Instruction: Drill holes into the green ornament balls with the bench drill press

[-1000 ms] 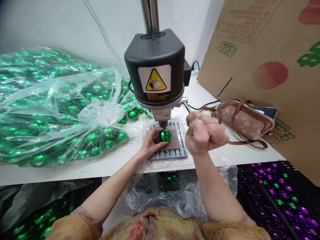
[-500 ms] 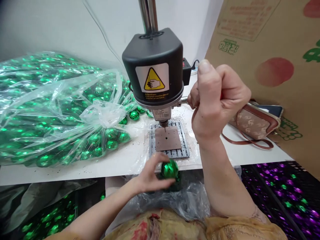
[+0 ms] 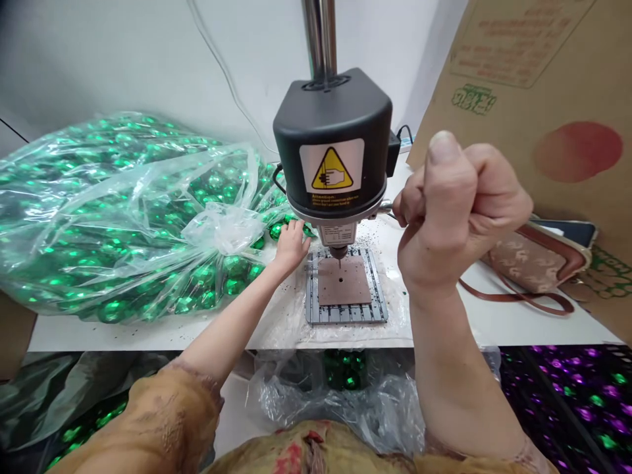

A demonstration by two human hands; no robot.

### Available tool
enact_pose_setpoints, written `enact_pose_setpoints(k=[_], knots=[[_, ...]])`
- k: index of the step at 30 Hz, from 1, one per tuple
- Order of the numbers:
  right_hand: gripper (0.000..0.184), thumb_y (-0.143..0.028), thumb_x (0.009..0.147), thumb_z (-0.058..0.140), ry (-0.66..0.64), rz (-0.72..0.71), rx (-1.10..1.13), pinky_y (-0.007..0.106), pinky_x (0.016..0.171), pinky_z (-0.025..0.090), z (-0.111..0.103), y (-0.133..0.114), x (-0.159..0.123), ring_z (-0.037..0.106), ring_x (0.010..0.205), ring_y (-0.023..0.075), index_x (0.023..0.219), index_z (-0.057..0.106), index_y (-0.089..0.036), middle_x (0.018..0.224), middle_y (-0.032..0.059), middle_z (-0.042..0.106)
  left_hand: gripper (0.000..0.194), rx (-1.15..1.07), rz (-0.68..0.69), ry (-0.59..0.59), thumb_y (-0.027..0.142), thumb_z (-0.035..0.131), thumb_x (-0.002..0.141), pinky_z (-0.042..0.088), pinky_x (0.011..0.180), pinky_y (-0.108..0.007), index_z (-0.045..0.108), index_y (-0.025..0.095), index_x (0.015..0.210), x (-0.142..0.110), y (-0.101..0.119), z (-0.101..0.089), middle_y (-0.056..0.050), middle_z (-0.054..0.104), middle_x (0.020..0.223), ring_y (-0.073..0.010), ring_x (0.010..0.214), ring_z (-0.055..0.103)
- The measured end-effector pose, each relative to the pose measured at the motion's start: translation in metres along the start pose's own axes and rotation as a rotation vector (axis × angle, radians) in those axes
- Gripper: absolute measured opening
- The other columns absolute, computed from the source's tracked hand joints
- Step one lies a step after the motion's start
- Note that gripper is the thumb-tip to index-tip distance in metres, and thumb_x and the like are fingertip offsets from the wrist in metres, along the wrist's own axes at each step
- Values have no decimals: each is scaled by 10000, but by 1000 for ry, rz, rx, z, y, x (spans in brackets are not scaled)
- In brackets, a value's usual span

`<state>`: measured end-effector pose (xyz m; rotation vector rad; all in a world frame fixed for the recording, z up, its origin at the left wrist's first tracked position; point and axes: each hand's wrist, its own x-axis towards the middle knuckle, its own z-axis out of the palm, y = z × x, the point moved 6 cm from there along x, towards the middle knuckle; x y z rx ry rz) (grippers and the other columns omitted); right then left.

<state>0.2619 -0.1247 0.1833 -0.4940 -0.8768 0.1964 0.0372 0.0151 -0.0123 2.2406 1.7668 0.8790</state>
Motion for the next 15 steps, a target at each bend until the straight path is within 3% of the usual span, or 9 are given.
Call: enact_pose_setpoints(k=[4, 7, 9, 12, 15], knots=[[469, -193, 883, 592, -35, -2, -18, 193, 402, 261, 2, -1, -3, 341, 378, -17, 571, 242, -209, 450, -103, 299, 399, -86, 88, -83, 35, 720, 744, 452, 1121, -552, 665, 168, 1116, 32, 2, 23, -181, 667, 1251, -390, 1283, 572], [449, -176, 911, 544, -59, -8, -29, 177, 420, 271, 2, -2, -5, 351, 399, -23, 585, 236, -199, 466, -97, 308, 410, -182, 89, -51, 60, 749, 725, 465, 1117, -519, 683, 178, 1112, 34, 2, 18, -166, 669, 1235, -372, 1262, 596], [461, -197, 919, 564, -71, -5, -32, 169, 422, 272, 2, -2, -5, 358, 407, -22, 587, 245, -197, 470, -96, 312, 378, -284, 6, 5, 115, 790, 720, 501, 1067, -490, 697, 185, 1080, 27, -4, 5, -142, 674, 1153, -348, 1169, 635], [492, -254, 917, 617, -75, 11, -34, 176, 419, 272, 1, -1, -4, 358, 412, -13, 576, 266, -198, 466, -93, 323, 316, -592, -168, 45, 315, 812, 795, 577, 866, -409, 678, 207, 1060, 1, -10, -18, -67, 666, 941, -256, 908, 680], [541, -344, 850, 725, -62, 9, -13, 242, 371, 243, 0, 1, -1, 322, 374, 25, 550, 292, -219, 425, -93, 319, 502, -954, -260, 36, 544, 829, 790, 562, 712, -317, 584, 232, 1097, -37, -1, -32, -2, 669, 832, -180, 763, 670]])
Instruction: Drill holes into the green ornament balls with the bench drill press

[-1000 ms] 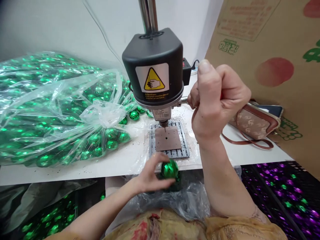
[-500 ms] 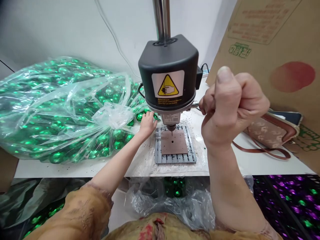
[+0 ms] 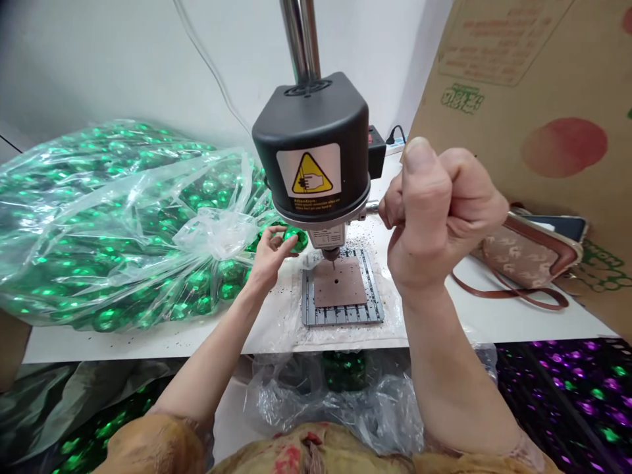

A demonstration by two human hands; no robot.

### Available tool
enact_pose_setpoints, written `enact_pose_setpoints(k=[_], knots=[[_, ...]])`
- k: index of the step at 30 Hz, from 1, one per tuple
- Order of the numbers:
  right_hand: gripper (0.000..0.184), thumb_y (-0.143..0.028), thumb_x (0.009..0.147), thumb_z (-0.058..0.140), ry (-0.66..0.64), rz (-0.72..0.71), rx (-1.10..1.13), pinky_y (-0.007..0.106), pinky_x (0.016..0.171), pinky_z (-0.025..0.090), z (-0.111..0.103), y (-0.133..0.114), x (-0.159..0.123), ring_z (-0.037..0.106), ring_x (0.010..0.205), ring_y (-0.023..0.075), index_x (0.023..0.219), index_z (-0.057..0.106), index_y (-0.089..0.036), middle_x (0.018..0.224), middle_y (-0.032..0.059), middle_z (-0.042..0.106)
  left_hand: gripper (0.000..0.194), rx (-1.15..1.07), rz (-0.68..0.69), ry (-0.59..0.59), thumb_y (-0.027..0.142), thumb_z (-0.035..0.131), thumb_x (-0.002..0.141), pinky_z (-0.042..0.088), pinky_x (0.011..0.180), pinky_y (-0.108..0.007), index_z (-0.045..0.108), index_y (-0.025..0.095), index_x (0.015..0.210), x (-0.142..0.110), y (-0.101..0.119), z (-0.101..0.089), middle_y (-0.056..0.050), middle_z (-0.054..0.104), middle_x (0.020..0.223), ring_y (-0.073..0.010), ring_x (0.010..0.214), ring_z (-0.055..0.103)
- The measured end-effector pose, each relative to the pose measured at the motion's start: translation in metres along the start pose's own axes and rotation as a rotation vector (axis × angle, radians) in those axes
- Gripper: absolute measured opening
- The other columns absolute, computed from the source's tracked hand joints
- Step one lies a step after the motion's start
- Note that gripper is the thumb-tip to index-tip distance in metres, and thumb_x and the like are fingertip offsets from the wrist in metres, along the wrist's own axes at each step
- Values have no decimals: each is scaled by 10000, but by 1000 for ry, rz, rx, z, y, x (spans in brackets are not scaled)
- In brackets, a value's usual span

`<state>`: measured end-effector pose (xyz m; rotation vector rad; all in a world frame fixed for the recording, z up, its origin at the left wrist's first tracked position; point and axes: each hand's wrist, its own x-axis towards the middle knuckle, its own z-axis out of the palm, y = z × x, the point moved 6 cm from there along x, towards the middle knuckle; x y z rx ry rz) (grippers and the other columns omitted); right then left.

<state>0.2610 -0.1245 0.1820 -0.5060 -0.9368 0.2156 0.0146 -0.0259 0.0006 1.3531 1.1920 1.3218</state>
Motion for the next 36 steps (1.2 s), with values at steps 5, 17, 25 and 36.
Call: enact_pose_setpoints(k=[5, 17, 25, 36], knots=[[491, -323, 857, 717, -1, -38, 23, 290, 371, 222, -1, 0, 0, 302, 361, 56, 563, 333, -238, 415, -90, 336, 643, -157, -88, -127, 670, 872, 700, 505, 710, -267, 511, 237, 1007, -53, -5, 19, 32, 693, 796, -135, 733, 663], [455, -255, 969, 550, -82, -67, -67, 215, 477, 303, -1, -5, -7, 348, 437, 17, 603, 284, -211, 491, -74, 334, 504, 102, 46, -230, 550, 843, 804, 538, 1007, -400, 649, 222, 1133, -61, -29, 38, -88, 719, 1175, -248, 1125, 698], [426, -230, 966, 533, -88, -57, -67, 216, 491, 303, -2, -6, -6, 330, 444, 9, 618, 287, -213, 496, -80, 353, 473, 324, 196, -245, 424, 860, 812, 488, 1068, -448, 708, 263, 1230, -70, -21, 52, -78, 708, 1209, -285, 1208, 625], [579, -298, 921, 648, -43, -167, 74, 179, 398, 208, -9, -1, -16, 217, 400, -10, 597, 182, -184, 464, -81, 247, 477, 332, 212, -212, 388, 872, 807, 518, 1020, -429, 703, 241, 1228, -74, -17, 58, -94, 705, 1193, -286, 1156, 648]])
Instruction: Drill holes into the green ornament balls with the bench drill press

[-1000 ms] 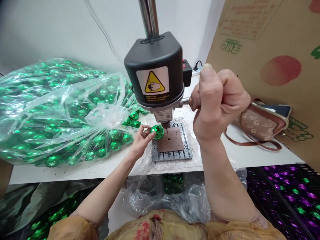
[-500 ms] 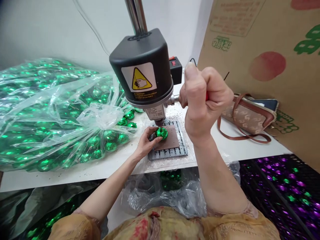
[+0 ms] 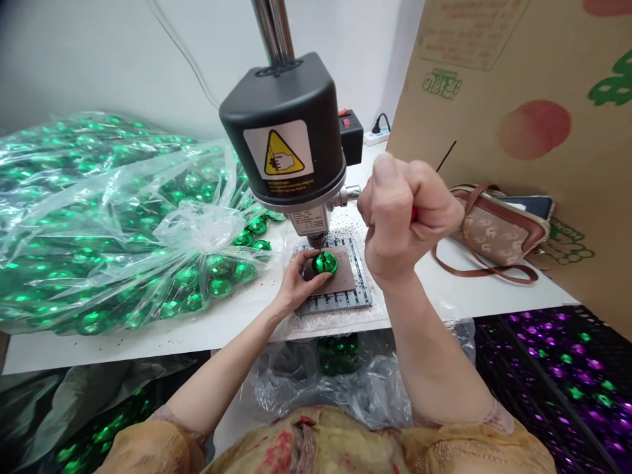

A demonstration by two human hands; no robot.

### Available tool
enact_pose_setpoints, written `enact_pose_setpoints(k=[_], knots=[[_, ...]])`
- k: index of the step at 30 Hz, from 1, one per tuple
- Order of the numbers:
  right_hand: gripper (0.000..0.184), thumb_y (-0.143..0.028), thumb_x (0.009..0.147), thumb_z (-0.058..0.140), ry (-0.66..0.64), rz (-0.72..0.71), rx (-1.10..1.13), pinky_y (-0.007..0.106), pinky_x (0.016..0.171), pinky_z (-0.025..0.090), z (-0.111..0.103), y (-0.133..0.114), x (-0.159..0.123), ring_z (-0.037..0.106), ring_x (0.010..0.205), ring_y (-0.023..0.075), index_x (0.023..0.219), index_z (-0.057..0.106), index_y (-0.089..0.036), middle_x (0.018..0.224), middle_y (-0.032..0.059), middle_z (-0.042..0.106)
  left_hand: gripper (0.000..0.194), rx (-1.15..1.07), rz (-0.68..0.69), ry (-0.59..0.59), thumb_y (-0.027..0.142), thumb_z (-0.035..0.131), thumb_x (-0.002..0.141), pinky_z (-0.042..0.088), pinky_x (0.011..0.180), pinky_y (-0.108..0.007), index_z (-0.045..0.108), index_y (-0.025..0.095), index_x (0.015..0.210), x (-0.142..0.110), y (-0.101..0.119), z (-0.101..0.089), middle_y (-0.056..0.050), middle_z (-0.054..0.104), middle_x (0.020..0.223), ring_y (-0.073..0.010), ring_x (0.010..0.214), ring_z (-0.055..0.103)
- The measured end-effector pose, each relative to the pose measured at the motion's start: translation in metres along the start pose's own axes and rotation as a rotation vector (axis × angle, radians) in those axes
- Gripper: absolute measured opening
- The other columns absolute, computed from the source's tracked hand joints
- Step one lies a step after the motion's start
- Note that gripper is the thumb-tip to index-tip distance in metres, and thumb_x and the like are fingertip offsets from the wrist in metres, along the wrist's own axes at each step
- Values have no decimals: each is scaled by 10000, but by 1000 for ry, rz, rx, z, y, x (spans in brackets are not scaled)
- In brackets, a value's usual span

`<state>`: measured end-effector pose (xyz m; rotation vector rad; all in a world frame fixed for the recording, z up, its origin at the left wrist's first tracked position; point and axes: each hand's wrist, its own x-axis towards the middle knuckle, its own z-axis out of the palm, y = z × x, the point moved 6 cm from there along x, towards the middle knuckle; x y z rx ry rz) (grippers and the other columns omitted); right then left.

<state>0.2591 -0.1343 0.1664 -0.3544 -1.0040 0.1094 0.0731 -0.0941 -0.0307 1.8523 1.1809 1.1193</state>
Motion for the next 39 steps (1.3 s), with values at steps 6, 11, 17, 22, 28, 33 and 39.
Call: enact_pose_setpoints(k=[6, 11, 17, 22, 28, 33, 39], knots=[[538, -309, 936, 581, -29, -27, -50, 176, 394, 226, -7, 5, -11, 182, 389, -10, 609, 171, -185, 483, -74, 227, 462, 15, 16, 2, 388, 856, 834, 523, 1002, -412, 689, 244, 1239, -1, -1, 1, -92, 698, 1205, -279, 1163, 643], [536, -227, 915, 568, -36, -173, -3, 154, 352, 216, -7, 1, -12, 150, 362, -9, 611, 128, -180, 462, -78, 196, 460, 16, 45, 9, 410, 854, 841, 522, 1001, -414, 687, 251, 1239, -2, -1, 2, -88, 701, 1210, -277, 1160, 644], [542, -194, 890, 571, -37, -204, 25, 191, 360, 221, -10, 3, -18, 131, 360, 2, 619, 102, -177, 449, -77, 183, 466, 8, 45, 17, 423, 847, 849, 529, 1009, -405, 686, 250, 1251, -3, -3, 2, -86, 691, 1210, -266, 1159, 652], [515, -183, 881, 576, -60, -101, 71, 229, 396, 236, -15, 10, -24, 206, 380, 21, 554, 179, -166, 455, -66, 221, 473, 3, 38, 26, 429, 849, 844, 535, 1008, -405, 688, 244, 1249, -4, -4, 3, -94, 679, 1216, -266, 1161, 655], [484, -114, 864, 536, -74, -225, 67, 180, 371, 243, -12, 1, -22, 184, 367, 9, 615, 125, -175, 456, -74, 201, 457, 8, 44, 25, 419, 850, 845, 535, 1020, -419, 691, 243, 1235, -3, -3, 3, -92, 699, 1209, -270, 1164, 654], [444, -86, 847, 519, -108, -266, 46, 178, 375, 261, -14, 1, -27, 202, 375, 13, 613, 153, -174, 474, -73, 225, 457, 17, 39, 37, 401, 852, 846, 541, 1015, -416, 690, 249, 1245, -5, -3, 3, -92, 691, 1217, -268, 1163, 658], [487, -146, 889, 562, -46, -202, 15, 192, 394, 269, -14, -3, -27, 222, 384, 5, 596, 173, -167, 467, -74, 237, 458, 5, 39, 46, 355, 866, 830, 544, 1003, -414, 691, 249, 1240, -4, -4, 4, -91, 695, 1202, -265, 1147, 663]])
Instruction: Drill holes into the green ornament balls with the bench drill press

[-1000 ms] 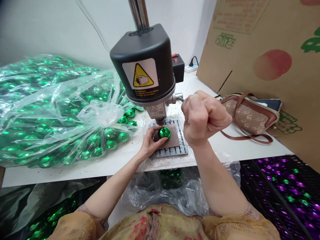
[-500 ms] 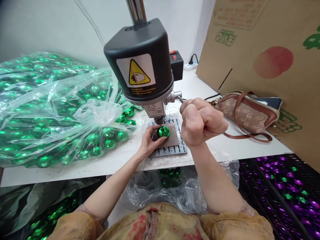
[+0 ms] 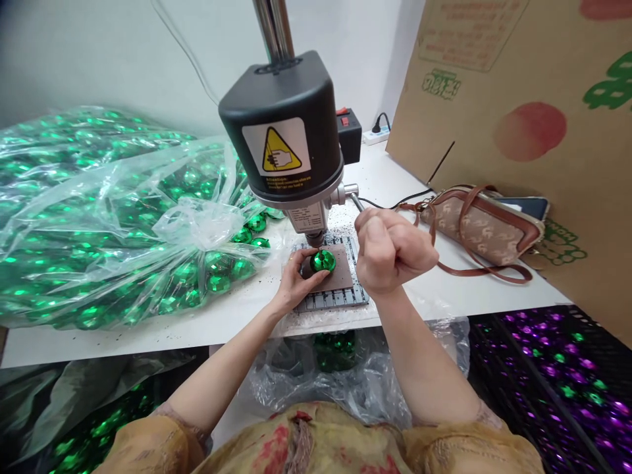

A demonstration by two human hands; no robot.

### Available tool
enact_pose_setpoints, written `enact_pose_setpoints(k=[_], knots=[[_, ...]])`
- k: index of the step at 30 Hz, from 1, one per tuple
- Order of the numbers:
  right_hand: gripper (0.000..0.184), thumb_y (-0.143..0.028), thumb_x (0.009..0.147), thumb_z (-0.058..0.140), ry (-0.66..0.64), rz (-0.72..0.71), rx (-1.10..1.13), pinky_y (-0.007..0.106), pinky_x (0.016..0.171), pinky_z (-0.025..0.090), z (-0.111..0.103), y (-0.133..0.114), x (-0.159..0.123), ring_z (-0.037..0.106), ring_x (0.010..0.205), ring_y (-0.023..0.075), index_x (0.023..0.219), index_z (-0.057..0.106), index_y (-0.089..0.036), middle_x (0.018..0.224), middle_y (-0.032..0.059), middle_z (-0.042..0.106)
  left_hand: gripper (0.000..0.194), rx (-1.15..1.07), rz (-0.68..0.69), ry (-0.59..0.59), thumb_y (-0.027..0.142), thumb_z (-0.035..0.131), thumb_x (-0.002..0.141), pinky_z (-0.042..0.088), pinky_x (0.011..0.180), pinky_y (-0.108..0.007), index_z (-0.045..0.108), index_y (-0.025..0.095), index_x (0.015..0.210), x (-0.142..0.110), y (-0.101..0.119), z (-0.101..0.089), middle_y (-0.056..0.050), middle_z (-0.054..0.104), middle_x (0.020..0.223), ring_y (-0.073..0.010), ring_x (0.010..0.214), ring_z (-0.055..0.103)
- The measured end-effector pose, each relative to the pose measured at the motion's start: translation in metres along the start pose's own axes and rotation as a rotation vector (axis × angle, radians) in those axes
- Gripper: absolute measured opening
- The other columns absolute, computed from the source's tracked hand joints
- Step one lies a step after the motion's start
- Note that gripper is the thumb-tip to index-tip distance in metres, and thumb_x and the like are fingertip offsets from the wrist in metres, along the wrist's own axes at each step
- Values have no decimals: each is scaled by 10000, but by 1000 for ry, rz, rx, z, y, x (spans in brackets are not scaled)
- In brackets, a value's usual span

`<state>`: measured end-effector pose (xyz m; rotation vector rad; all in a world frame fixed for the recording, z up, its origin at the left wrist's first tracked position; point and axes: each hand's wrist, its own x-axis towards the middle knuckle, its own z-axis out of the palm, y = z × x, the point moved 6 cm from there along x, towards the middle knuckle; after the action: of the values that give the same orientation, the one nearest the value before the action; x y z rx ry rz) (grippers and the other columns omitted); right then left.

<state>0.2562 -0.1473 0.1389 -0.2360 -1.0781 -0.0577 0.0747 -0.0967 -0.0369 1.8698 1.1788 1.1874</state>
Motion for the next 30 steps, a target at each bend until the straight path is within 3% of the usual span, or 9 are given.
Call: enact_pose_setpoints(k=[3, 8, 10, 14, 16, 19, 22, 25, 30], knots=[[502, -201, 905, 581, 66, 258, -83, 218, 402, 254, 7, 8, 18, 244, 386, 12, 556, 220, -186, 448, -78, 220, 444, -6, -2, 20, 344, 861, 822, 545, 986, -408, 685, 249, 1218, 1, 3, 1, -80, 703, 1194, -261, 1142, 664], [427, -248, 896, 626, 23, 400, -92, 255, 400, 224, 20, 17, 44, 283, 382, 32, 590, 330, -230, 440, -93, 362, 370, 116, 40, 150, 374, 834, 812, 544, 854, -365, 650, 219, 1092, -28, 28, -10, -58, 702, 1037, -231, 980, 676], [437, -249, 902, 627, 22, 398, -90, 260, 397, 213, 21, 20, 45, 282, 379, 37, 596, 316, -234, 442, -93, 357, 389, 154, 170, 55, 443, 821, 821, 538, 815, -360, 639, 217, 1080, -53, 46, -7, -56, 697, 991, -227, 931, 671], [441, -255, 903, 647, 30, 336, -70, 274, 390, 222, 20, 20, 44, 315, 361, 54, 602, 327, -231, 444, -87, 370, 509, 249, 532, -330, 596, 794, 834, 546, 766, -381, 653, 210, 1133, -111, 69, 18, -79, 713, 942, -243, 872, 663], [430, -250, 898, 649, 40, 330, -67, 289, 393, 223, 19, 19, 44, 312, 363, 59, 600, 340, -234, 445, -83, 381, 554, 299, 653, -376, 644, 771, 846, 567, 806, -400, 661, 212, 1176, -121, 69, 18, -98, 731, 988, -262, 929, 676], [409, -241, 895, 638, 46, 325, -88, 310, 409, 216, 18, 18, 44, 302, 374, 68, 600, 356, -240, 445, -78, 389, 384, 341, 608, -238, 544, 678, 964, 567, 952, -444, 657, 239, 1196, -85, 58, -12, -104, 740, 1088, -276, 1063, 683], [403, -229, 891, 633, 53, 313, -73, 312, 417, 216, 19, 17, 44, 303, 372, 70, 597, 359, -244, 439, -78, 386, 132, 533, 208, 18, 272, 546, 1042, 486, 1091, -514, 653, 245, 1115, -10, 24, -67, -99, 711, 1091, -284, 1109, 651], [396, -205, 887, 634, 67, 312, -54, 309, 410, 220, 19, 17, 43, 326, 368, 74, 596, 369, -243, 442, -78, 385, 49, 611, 33, 101, 148, 632, 967, 428, 1127, -598, 637, 195, 975, 46, -7, -104, -98, 631, 942, -328, 1096, 610], [431, -268, 910, 649, 41, 308, -57, 290, 425, 234, 18, 17, 41, 335, 380, 58, 587, 366, -227, 451, -72, 399, 311, 645, -72, 73, -59, 775, 726, 479, 1042, -590, 630, 172, 875, 68, -44, -110, -19, 534, 836, -289, 958, 622]])
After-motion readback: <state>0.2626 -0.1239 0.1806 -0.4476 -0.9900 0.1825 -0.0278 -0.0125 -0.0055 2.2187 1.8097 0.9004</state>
